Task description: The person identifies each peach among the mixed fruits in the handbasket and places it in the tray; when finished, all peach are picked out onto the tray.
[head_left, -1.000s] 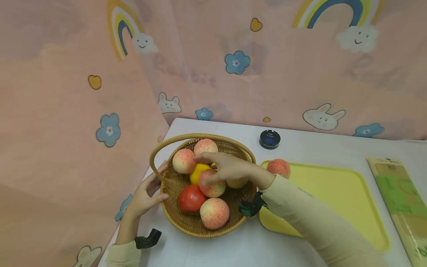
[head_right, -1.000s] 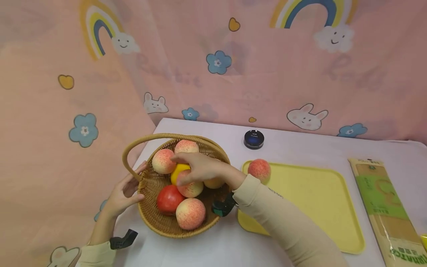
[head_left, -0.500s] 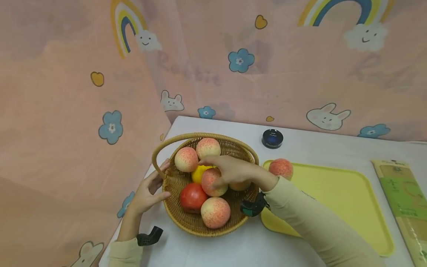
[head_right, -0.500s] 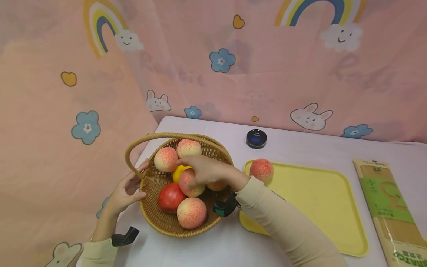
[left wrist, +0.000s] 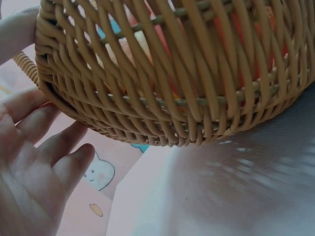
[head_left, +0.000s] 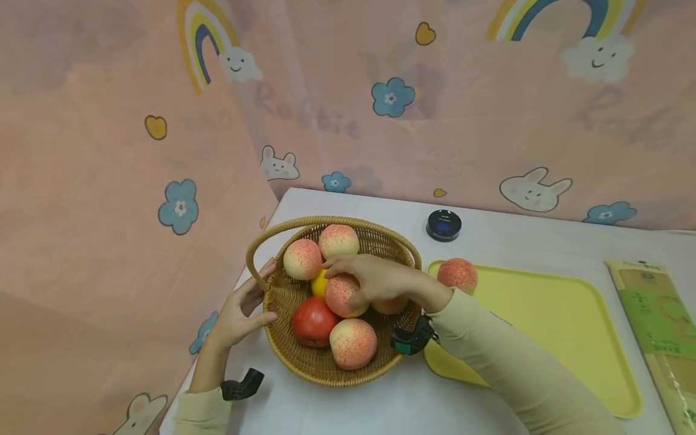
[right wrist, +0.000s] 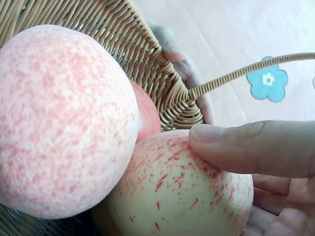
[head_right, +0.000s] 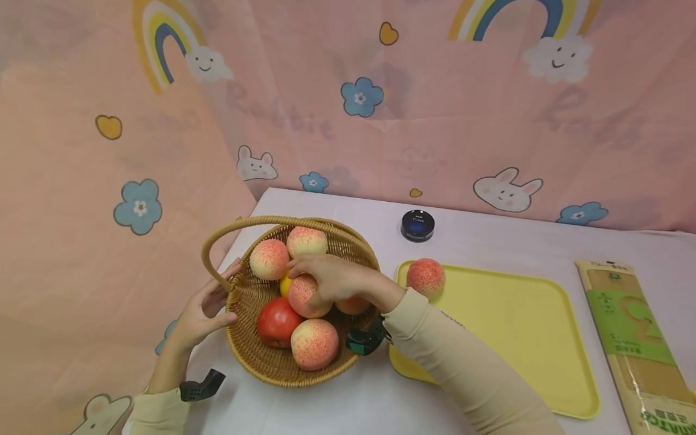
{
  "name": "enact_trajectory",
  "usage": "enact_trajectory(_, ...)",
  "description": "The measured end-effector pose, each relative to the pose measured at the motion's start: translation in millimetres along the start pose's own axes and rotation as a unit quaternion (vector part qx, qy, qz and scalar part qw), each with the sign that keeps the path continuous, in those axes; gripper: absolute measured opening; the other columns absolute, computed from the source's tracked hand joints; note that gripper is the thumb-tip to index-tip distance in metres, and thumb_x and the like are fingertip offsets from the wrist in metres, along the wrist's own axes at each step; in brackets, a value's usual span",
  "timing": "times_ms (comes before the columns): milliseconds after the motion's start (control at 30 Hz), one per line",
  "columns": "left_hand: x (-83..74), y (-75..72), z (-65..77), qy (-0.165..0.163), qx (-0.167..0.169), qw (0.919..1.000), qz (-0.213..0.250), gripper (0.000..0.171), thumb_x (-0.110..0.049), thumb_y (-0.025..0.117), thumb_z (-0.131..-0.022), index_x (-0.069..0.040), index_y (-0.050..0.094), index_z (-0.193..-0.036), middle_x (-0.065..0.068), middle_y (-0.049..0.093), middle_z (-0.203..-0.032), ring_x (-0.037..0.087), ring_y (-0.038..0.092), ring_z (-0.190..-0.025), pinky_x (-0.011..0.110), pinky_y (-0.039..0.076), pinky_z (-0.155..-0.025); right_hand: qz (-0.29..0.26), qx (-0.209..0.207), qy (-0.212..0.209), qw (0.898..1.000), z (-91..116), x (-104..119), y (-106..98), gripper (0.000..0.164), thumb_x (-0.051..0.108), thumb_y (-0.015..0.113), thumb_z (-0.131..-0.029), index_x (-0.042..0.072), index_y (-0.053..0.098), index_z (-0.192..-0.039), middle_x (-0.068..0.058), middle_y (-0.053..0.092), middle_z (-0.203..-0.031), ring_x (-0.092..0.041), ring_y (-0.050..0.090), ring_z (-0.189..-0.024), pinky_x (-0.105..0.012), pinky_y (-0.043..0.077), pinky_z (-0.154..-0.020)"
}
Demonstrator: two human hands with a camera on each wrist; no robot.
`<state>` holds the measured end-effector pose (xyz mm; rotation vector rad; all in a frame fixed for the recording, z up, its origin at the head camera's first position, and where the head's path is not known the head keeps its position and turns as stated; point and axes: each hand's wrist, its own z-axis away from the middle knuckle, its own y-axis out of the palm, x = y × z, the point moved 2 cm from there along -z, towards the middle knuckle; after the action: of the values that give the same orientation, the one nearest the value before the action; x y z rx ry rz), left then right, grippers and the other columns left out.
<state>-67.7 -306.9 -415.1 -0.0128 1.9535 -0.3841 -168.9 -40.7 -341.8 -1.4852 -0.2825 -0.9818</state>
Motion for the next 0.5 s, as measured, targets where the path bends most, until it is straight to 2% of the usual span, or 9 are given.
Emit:
enact_trajectory(267, -1.3, 0.2, -1.3, -0.001, 0.004, 1.0, 0.002, 0.077, 0.008, 0.069, -0.078, 0.007, 0.03, -0.145, 0.024, 0.017, -0.155, 0.015, 0.028, -0.142, 0.02, 0.036, -0.107, 0.002, -0.004, 0.014, 1.0, 0.0, 0.5, -1.0, 0.055, 0.01, 0.074, -0.073, 0.012, 0.058, -0.125, -0.001, 0.059, -0.122, -0.016, 0.054, -0.109, -0.034, 0.044, -0.096)
enact_trajectory(500, 0.6, -0.6, 0.1, -0.001, 0.002, 1.0, -0.003, 0.078, 0.009, 0.069, -0.077, 0.008, 0.03, -0.144, 0.025, 0.018, -0.155, 0.013, 0.03, -0.141, 0.02, 0.036, -0.106, -0.009, -0.037, -0.002, 0.999, 1.2, 3.7, -1.3, 0.057, 0.015, 0.076, -0.071, 0.014, 0.059, -0.125, 0.002, 0.06, -0.122, -0.014, 0.055, -0.109, -0.033, 0.045, -0.095)
